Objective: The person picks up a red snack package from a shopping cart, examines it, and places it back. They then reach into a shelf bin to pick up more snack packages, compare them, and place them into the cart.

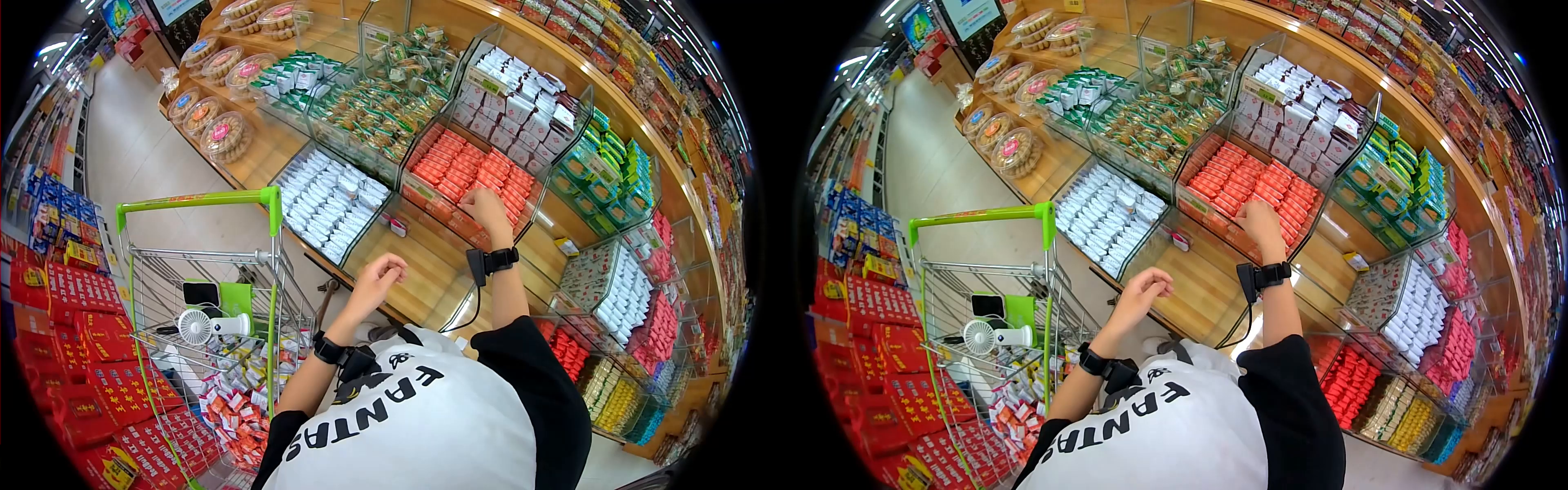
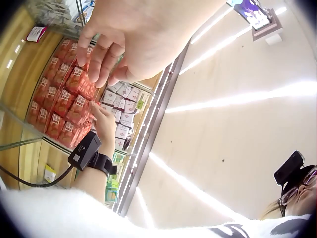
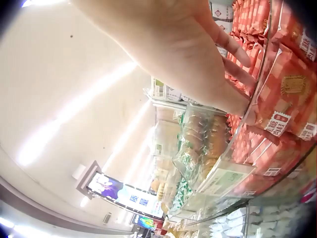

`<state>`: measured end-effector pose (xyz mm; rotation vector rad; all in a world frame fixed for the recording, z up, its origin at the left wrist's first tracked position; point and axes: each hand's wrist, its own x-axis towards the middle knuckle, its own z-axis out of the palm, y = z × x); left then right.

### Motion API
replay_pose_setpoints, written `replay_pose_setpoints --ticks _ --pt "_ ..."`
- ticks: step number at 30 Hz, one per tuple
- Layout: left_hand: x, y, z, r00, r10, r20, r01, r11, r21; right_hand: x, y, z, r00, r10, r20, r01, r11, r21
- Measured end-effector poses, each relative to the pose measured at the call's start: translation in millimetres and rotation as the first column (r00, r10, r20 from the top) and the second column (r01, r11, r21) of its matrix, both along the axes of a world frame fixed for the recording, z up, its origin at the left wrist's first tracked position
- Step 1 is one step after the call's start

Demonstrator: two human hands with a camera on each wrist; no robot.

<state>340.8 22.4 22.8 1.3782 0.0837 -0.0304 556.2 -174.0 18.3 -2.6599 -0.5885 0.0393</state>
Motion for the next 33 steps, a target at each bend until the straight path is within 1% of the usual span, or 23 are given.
replay_pose_setpoints --ticks 4,11,13,17,19,23,25,29,31,32,33 --pt "1 -1 1 1.0 -0.006 -0.003 0.006 1.0 -0.003 3 -1 3 0.998 0.048 -0.027 -0.047 0.999 0.027" --pt "2 -1 -2 1.0 -0.006 -0.017 0.006 1.0 -0.017 8 0 7 0.995 0.094 -0.019 -0.094 0.995 0.013" --pt "1 0 0 1.0 -0.013 -0.013 0.013 1.0 0.001 11 -2 4 0.988 0.156 -0.001 -0.156 0.987 0.044" --pt "0 -1 0 1.0 -0.024 -0.009 0.024 1.0 -0.002 13 -5 3 0.984 0.168 -0.058 -0.162 0.983 0.091" --pt "1 -2 0 0.999 -0.032 -0.006 0.032 0.999 -0.007 14 -7 -1 0.975 0.22 0.041 -0.224 0.965 0.138" --pt "2 -1 -2 0.999 -0.04 -0.001 0.04 0.999 -0.017 13 -10 1 0.974 0.227 0.013 -0.226 0.96 0.165" --pt "2 0 -3 0.999 -0.04 -0.009 0.04 0.999 -0.018 6 -11 10 0.983 0.18 -0.03 -0.166 0.949 0.269" --pt "2 1 -3 0.999 -0.037 -0.009 0.036 0.999 -0.03 0 -19 15 0.985 0.17 -0.004 -0.16 0.934 0.32" --pt "3 1 -6 0.999 -0.041 -0.008 0.04 0.999 -0.025 0 -27 13 0.993 0.098 -0.062 -0.054 0.863 0.502" --pt "3 1 -8 0.999 -0.04 -0.01 0.039 0.999 -0.028 1 -31 13 0.993 0.098 -0.064 -0.053 0.864 0.501" --pt "3 1 -9 0.999 -0.044 -0.006 0.044 0.999 -0.022 1 -34 15 0.997 0.072 -0.04 -0.037 0.826 0.562"
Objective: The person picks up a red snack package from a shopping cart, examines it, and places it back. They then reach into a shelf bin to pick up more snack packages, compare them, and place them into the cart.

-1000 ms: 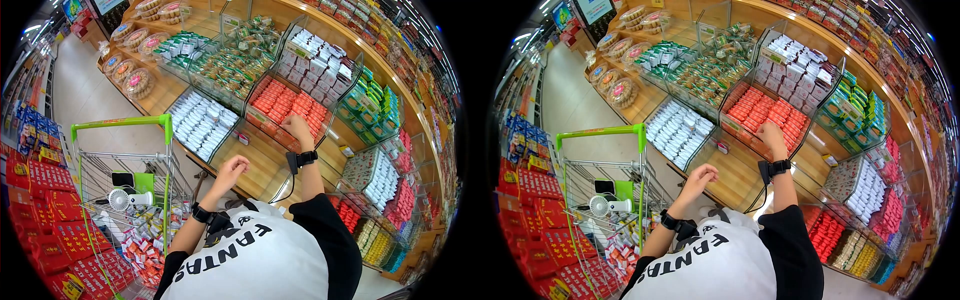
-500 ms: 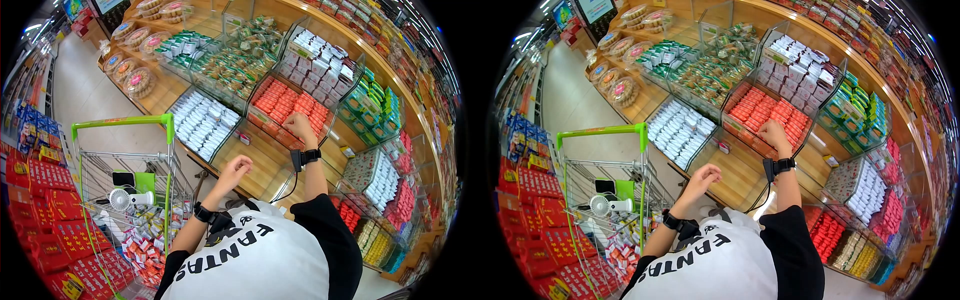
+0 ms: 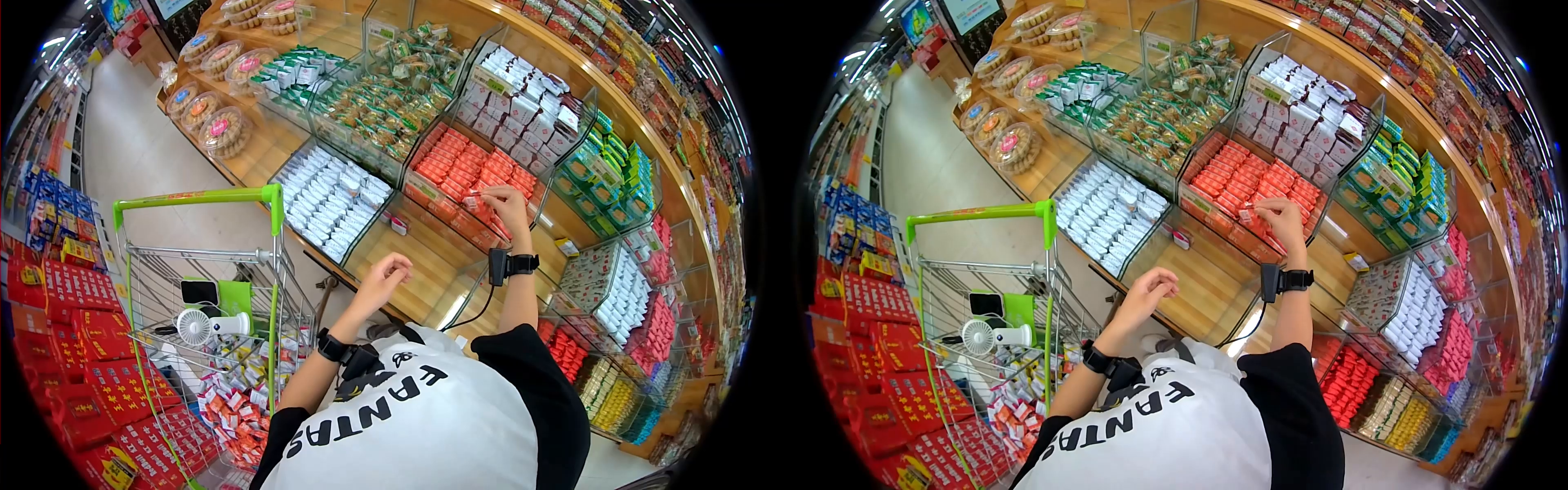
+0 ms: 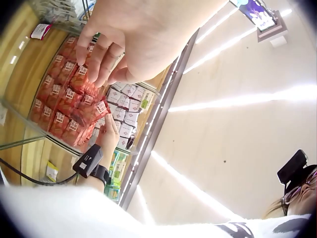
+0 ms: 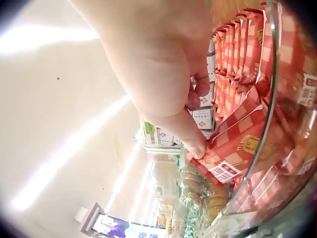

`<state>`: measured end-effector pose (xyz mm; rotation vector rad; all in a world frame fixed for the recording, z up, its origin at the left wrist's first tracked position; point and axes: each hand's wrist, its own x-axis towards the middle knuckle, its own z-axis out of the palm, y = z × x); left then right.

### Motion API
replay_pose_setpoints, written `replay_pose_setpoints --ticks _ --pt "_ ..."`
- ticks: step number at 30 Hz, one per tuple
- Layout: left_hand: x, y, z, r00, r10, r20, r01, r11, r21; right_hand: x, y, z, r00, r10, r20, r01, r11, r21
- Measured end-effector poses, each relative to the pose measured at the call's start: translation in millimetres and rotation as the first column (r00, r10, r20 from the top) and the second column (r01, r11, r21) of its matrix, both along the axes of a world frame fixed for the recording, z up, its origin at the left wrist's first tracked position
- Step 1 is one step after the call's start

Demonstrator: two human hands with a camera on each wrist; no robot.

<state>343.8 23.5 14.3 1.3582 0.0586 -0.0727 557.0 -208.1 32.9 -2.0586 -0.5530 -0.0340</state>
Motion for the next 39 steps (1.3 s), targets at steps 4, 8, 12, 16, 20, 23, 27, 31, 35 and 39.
replay_pose_setpoints --ticks 4,8,12,16,20,23,27,31,35,39 --pt "1 1 -2 1.0 -0.005 -0.006 0.005 1.0 0.005 -4 -2 17 0.993 -0.104 -0.057 0.115 0.954 0.277" --pt "3 0 3 1.0 -0.023 -0.005 0.024 0.999 0.025 -16 6 42 0.994 -0.104 -0.042 0.112 0.94 0.321" --pt "5 -4 16 0.998 -0.008 0.066 0.001 0.995 0.101 -40 28 70 0.997 0.053 0.051 -0.065 0.956 0.287" --pt "7 -5 22 0.978 0.098 0.182 -0.128 0.978 0.164 -66 57 79 0.962 0.274 0.017 -0.264 0.904 0.336" --pt "5 0 27 0.965 0.11 0.24 -0.152 0.975 0.163 -87 85 79 0.88 0.474 0.031 -0.454 0.82 0.349" --pt "-1 2 27 0.962 0.07 0.262 -0.08 0.996 0.027 -93 96 77 0.821 0.57 0.037 -0.546 0.763 0.346" --pt "-6 5 29 0.992 0.068 0.107 -0.052 0.989 -0.141 -99 106 74 0.81 0.586 -0.006 -0.549 0.762 0.344" --pt "-10 10 38 0.971 0.2 0.135 -0.177 0.971 -0.161 -105 114 74 0.848 0.528 0.034 -0.507 0.793 0.336" --pt "-14 24 48 0.934 0.314 0.172 -0.281 0.94 -0.193 -113 120 82 0.801 0.582 -0.136 -0.466 0.75 0.469" --pt "-21 37 65 0.903 0.379 0.2 -0.346 0.92 -0.183 -122 126 76 0.748 0.645 -0.157 -0.555 0.737 0.386"
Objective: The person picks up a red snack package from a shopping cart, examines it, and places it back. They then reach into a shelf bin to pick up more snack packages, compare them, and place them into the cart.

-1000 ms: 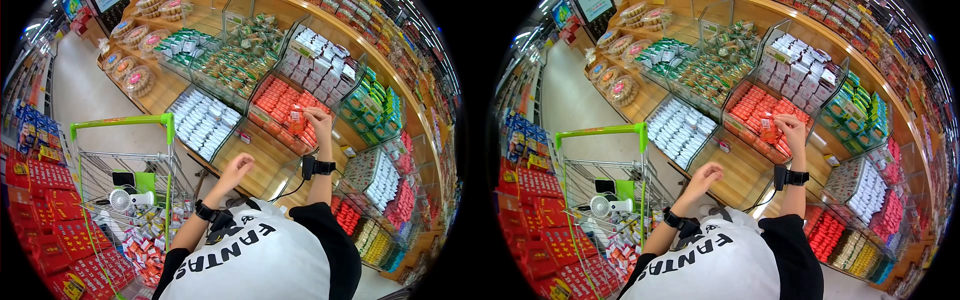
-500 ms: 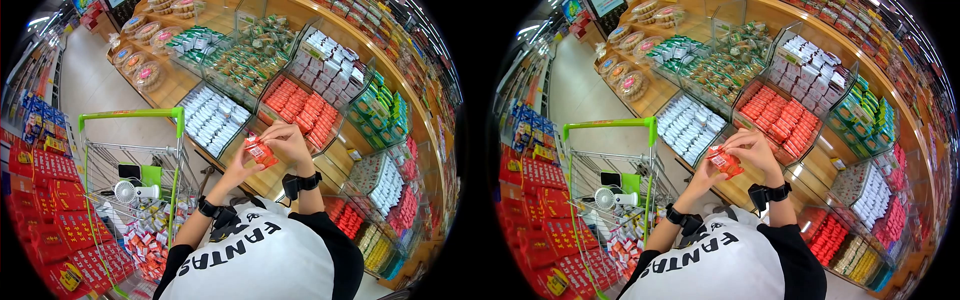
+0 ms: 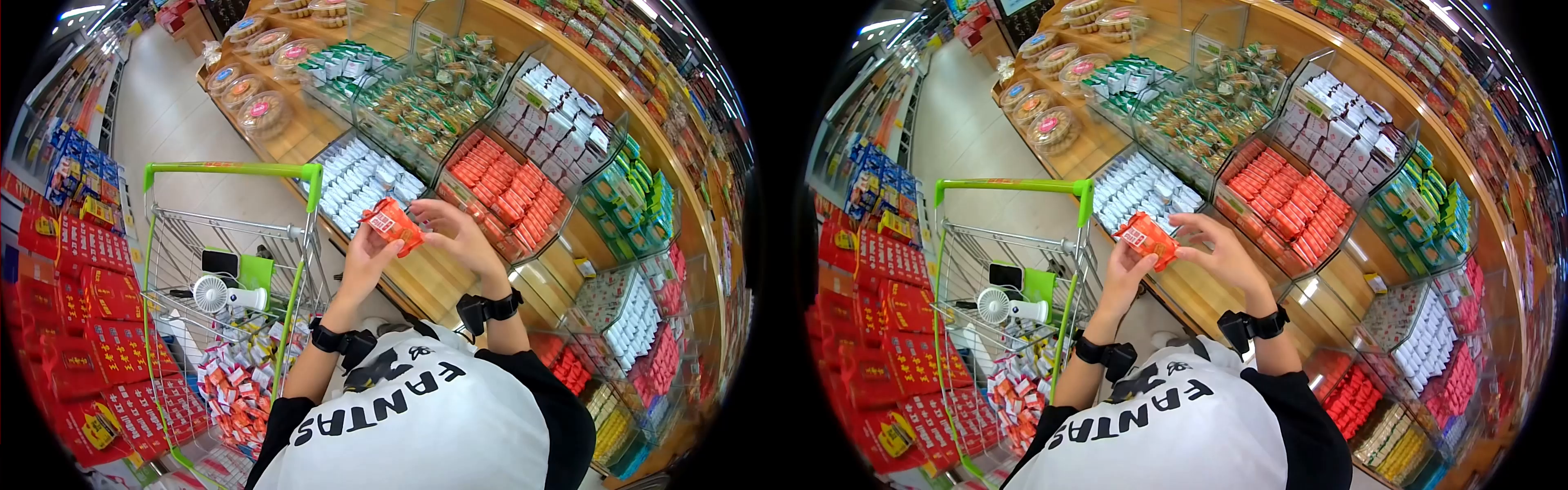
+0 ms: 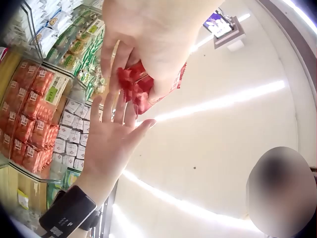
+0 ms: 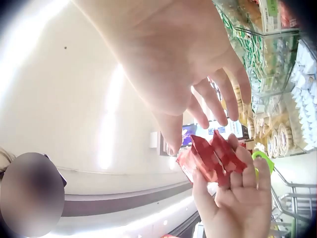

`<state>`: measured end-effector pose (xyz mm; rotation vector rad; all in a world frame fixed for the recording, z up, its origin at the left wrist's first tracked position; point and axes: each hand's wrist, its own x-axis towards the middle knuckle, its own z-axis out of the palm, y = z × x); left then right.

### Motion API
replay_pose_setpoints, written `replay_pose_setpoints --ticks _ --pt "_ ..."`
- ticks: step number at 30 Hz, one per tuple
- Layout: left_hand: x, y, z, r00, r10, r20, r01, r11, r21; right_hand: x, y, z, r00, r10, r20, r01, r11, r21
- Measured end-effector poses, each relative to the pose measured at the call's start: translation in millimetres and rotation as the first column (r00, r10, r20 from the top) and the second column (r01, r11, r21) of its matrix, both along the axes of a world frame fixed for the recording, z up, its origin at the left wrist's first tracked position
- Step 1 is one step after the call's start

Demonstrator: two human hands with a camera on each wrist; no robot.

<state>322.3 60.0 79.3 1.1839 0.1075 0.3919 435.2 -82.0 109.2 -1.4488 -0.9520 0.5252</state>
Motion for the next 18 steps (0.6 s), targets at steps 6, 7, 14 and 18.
replay_pose_setpoints --ticks 6,7,14,18 --pt "-14 7 14 0.998 0.055 0.016 -0.055 0.998 -0.015 -21 19 -1 0.996 0.04 0.074 -0.037 0.999 -0.038" --pt "-17 7 16 0.998 0.062 0.015 -0.062 0.998 -0.017 -24 21 -2 0.999 0.035 0.039 -0.034 0.999 -0.028" --pt "-39 6 20 0.992 0.125 -0.024 -0.124 0.992 0.034 -33 32 -7 0.998 0.064 0.03 -0.065 0.998 0.025" --pt "-53 10 16 0.992 0.121 -0.015 -0.12 0.99 0.078 -40 33 -8 0.969 0.101 -0.225 -0.105 0.994 -0.006"
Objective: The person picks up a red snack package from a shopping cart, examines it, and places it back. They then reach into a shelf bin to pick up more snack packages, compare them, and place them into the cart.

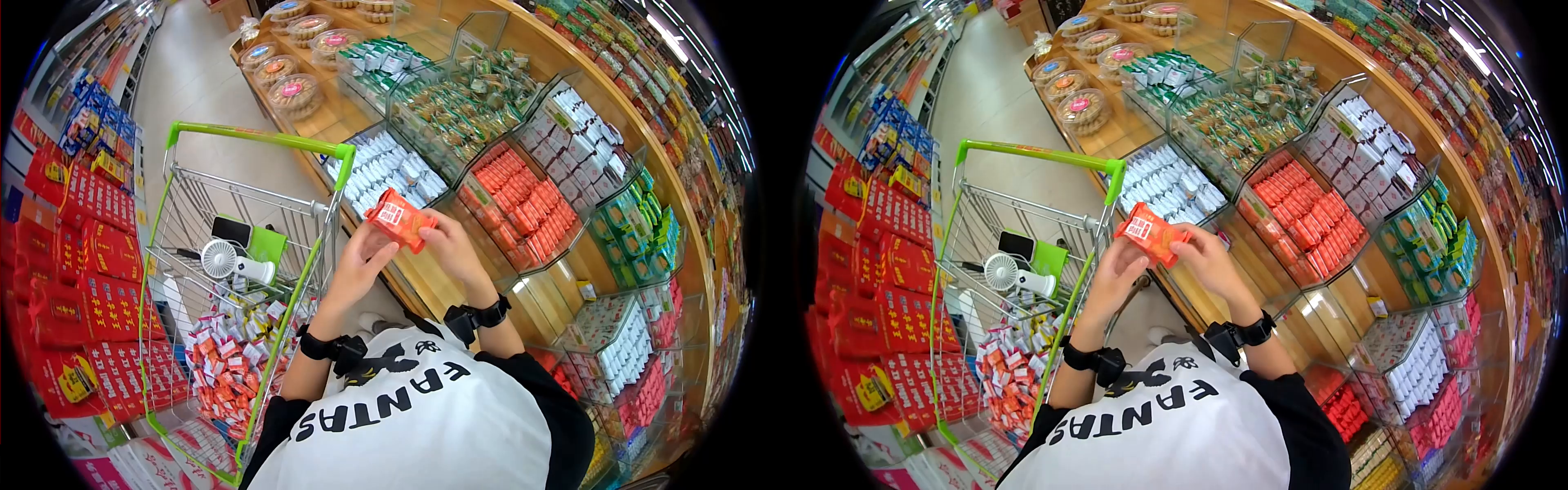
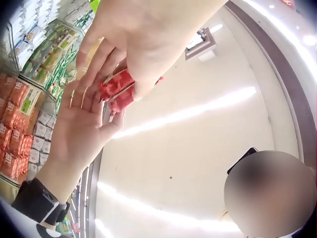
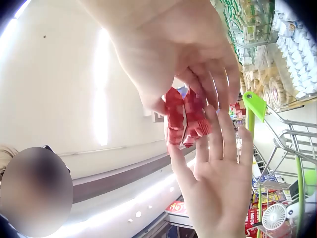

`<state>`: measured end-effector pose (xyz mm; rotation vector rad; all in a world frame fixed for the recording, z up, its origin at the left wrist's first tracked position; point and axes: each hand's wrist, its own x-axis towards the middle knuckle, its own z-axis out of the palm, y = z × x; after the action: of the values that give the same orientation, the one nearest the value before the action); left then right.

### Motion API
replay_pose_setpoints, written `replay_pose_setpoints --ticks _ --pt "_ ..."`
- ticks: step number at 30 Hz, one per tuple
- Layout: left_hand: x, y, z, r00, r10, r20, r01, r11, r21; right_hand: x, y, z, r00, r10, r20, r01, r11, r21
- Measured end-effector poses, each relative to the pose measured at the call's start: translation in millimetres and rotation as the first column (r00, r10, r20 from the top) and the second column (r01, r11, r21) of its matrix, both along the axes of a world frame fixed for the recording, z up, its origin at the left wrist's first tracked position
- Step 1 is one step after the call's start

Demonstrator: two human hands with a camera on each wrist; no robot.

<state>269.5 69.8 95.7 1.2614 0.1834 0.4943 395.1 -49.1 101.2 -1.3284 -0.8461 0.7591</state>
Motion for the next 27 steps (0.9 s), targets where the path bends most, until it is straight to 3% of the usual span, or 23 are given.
replay_pose_setpoints --ticks 2,6,8,11,16,19,27 --pt "-11 5 4 0.992 -0.075 -0.105 0.078 0.997 0.021 0 2 -6 0.966 -0.103 -0.236 0.109 0.994 0.014" --pt "-28 15 4 0.99 -0.093 -0.11 0.1 0.994 0.053 -3 6 6 0.904 -0.026 -0.426 0.038 0.999 0.02" --pt "-35 20 9 0.989 -0.029 -0.146 0.065 0.966 0.249 -4 5 2 0.901 0.028 -0.433 -0.024 1.0 0.013" --pt "-41 18 17 0.997 0.044 -0.06 -0.026 0.962 0.272 -12 7 3 0.892 0.107 -0.44 -0.128 0.992 -0.019" --pt "-51 15 22 0.998 0.011 -0.062 0.005 0.965 0.261 -28 16 13 0.917 0.231 -0.326 -0.265 0.962 -0.064" --pt "-56 21 17 0.991 0.012 -0.133 0.012 0.984 0.18 -30 20 14 0.903 0.249 -0.351 -0.285 0.957 -0.055" --pt "-64 21 16 0.997 0.055 -0.052 -0.049 0.994 0.102 -33 24 10 0.888 0.258 -0.381 -0.271 0.962 0.02"
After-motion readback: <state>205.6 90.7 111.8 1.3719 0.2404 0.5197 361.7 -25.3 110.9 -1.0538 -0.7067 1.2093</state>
